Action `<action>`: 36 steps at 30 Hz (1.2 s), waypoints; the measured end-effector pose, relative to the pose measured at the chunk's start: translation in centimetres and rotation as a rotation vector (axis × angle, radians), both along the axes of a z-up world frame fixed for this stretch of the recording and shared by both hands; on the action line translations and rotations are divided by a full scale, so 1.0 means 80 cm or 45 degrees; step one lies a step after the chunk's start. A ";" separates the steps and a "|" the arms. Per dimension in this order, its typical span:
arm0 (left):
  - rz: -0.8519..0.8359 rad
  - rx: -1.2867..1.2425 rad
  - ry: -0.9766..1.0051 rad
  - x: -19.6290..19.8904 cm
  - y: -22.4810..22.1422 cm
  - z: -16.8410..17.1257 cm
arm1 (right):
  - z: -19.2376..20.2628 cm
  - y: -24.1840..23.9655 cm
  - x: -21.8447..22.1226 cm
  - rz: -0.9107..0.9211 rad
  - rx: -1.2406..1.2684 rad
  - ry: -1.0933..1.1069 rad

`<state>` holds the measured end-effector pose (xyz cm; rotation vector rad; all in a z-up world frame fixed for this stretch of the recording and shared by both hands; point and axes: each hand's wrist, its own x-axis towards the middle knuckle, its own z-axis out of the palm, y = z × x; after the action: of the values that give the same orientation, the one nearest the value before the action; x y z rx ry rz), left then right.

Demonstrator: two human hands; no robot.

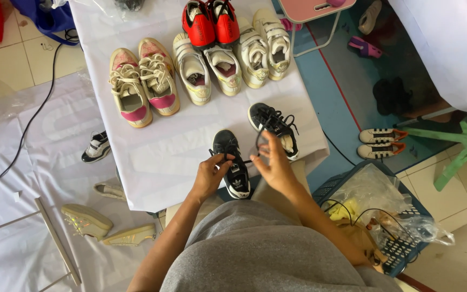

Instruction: A person is lacing and adjusting a pair of black sneakers while sitting on the floor, using their hands and a pen to help thread the laces.

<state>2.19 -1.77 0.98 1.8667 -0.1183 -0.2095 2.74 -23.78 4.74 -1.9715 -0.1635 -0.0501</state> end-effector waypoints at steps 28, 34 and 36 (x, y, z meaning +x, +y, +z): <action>0.049 -0.018 -0.145 0.000 -0.002 0.010 | -0.037 0.039 0.009 0.283 -0.124 -0.142; 0.047 -0.031 -0.131 -0.004 -0.005 -0.003 | -0.046 0.025 -0.001 0.329 -0.154 -0.083; 0.045 -0.039 -0.138 0.000 -0.009 0.003 | -0.057 0.019 0.001 0.333 -0.165 -0.063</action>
<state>2.16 -2.50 1.20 1.8479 -0.1617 -0.0814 2.85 -22.23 0.15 -2.0625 -0.4656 0.0834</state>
